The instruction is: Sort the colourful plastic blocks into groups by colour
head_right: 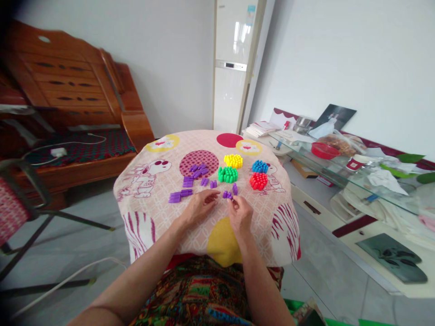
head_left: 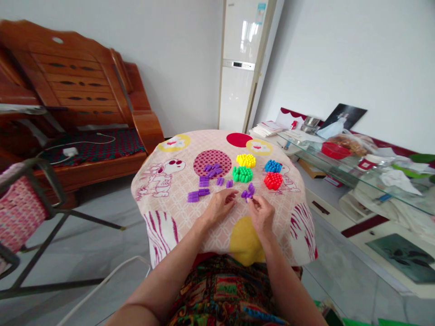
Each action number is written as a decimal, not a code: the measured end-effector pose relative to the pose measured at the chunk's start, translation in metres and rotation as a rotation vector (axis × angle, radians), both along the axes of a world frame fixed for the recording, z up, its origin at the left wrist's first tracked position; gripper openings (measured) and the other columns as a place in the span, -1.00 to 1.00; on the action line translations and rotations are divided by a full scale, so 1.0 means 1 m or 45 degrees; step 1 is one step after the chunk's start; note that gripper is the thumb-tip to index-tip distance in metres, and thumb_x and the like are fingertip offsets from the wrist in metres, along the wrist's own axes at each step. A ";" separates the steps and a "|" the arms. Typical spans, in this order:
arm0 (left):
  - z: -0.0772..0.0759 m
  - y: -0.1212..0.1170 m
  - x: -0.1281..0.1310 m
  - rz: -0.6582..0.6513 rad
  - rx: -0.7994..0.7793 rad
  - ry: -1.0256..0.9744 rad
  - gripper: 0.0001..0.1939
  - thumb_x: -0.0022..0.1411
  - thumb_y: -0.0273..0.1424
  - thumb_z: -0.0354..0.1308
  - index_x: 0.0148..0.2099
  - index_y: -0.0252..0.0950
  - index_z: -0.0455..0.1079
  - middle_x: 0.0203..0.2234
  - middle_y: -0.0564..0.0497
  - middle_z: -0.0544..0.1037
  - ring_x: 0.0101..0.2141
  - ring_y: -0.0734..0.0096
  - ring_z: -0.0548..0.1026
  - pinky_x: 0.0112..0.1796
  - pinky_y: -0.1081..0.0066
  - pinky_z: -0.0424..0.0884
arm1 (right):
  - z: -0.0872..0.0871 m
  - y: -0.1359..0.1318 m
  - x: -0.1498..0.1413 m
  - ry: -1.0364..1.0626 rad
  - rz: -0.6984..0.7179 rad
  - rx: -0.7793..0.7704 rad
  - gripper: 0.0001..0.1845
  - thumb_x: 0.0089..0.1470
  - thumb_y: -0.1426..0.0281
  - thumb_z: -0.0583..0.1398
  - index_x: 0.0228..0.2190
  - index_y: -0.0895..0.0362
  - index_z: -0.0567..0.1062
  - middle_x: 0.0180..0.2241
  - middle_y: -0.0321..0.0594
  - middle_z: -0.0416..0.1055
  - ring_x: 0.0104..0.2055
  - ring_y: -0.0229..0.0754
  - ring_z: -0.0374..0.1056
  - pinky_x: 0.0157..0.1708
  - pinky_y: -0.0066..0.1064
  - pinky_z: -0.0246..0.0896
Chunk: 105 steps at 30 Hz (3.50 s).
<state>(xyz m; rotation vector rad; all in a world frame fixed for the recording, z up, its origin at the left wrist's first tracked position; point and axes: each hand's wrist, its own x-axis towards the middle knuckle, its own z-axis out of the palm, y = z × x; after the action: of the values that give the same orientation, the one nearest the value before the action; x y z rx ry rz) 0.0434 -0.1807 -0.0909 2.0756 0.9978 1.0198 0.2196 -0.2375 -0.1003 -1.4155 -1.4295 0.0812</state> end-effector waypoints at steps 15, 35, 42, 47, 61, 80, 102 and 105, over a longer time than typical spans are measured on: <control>0.002 0.051 0.074 0.009 -0.020 0.180 -0.61 0.02 -0.58 0.21 -0.05 -0.32 0.49 -0.27 -0.04 0.60 -0.33 0.35 0.55 -0.27 0.40 0.46 | -0.007 0.030 0.032 0.011 -0.225 -0.111 -0.61 0.14 0.15 0.11 -0.42 0.16 0.59 -0.43 -0.03 0.57 -0.39 -0.07 0.42 -0.32 -0.31 0.26; 0.000 0.048 0.076 -0.024 0.004 0.284 -0.53 0.13 -0.53 0.20 0.13 -0.35 0.45 -0.13 -0.09 0.63 -0.21 0.29 0.57 -0.07 0.32 0.47 | -0.018 0.039 0.040 0.007 -0.134 -0.086 -0.57 0.04 0.35 0.06 -0.20 0.23 0.63 -0.21 0.07 0.60 -0.16 0.04 0.48 -0.10 -0.17 0.35; 0.002 0.044 0.067 0.154 0.089 0.105 -0.53 0.13 -0.60 0.15 0.11 -0.33 0.46 -0.08 -0.09 0.61 -0.31 0.43 0.55 -0.17 0.44 0.49 | -0.024 0.041 0.042 0.160 -0.216 -0.062 -0.52 0.02 0.36 0.02 -0.15 0.23 0.62 -0.20 0.05 0.60 -0.15 0.01 0.50 -0.07 -0.19 0.37; 0.026 0.055 0.009 0.521 0.274 0.016 -0.70 0.23 -0.55 0.10 -0.02 -0.32 0.51 -0.19 -0.09 0.62 -0.27 0.37 0.55 -0.14 0.40 0.47 | -0.020 0.037 0.039 0.266 -0.218 -0.119 -0.52 -0.03 0.37 0.01 -0.19 0.23 0.60 -0.35 -0.03 0.61 -0.38 -0.07 0.51 -0.24 -0.26 0.39; 0.020 0.081 -0.067 0.812 -0.152 0.428 -0.86 0.11 -0.53 0.26 -0.23 -0.28 0.51 -0.30 -0.13 0.62 -0.22 0.16 0.58 -0.15 0.22 0.46 | -0.017 0.037 0.037 0.301 -0.206 -0.144 -0.55 -0.03 0.33 0.02 -0.25 0.23 0.61 -0.32 -0.01 0.61 -0.41 -0.08 0.51 -0.28 -0.27 0.38; 0.016 0.046 0.050 0.065 0.007 0.182 -0.66 0.05 -0.66 0.04 -0.19 -0.29 0.53 -0.32 0.01 0.65 -0.26 0.35 0.57 -0.15 0.37 0.47 | -0.022 0.039 0.042 0.274 -0.180 -0.142 -0.56 0.03 0.29 0.06 -0.20 0.21 0.63 -0.24 0.02 0.61 -0.35 -0.06 0.50 -0.23 -0.25 0.38; 0.025 0.034 0.017 0.332 0.210 0.261 -0.74 0.23 -0.52 0.10 -0.06 -0.29 0.50 -0.19 -0.08 0.61 -0.23 0.34 0.55 -0.13 0.37 0.45 | -0.027 0.042 0.043 0.285 -0.186 -0.119 -0.57 0.03 0.28 0.07 -0.24 0.22 0.63 -0.25 0.03 0.61 -0.31 -0.02 0.51 -0.21 -0.20 0.38; 0.034 0.043 -0.023 0.588 0.201 0.424 -0.77 0.24 -0.46 0.12 -0.07 -0.27 0.51 -0.14 -0.12 0.61 -0.12 0.22 0.53 -0.05 0.30 0.42 | -0.027 0.042 0.042 0.278 -0.194 -0.119 -0.58 0.02 0.29 0.06 -0.25 0.20 0.63 -0.28 -0.01 0.62 -0.33 -0.04 0.50 -0.23 -0.24 0.38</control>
<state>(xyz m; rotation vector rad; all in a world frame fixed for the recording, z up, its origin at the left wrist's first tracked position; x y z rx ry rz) 0.0206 -0.1380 -0.0570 2.2449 1.6715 1.0124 0.2619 -0.1951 -0.1272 -1.5376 -1.1486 0.2008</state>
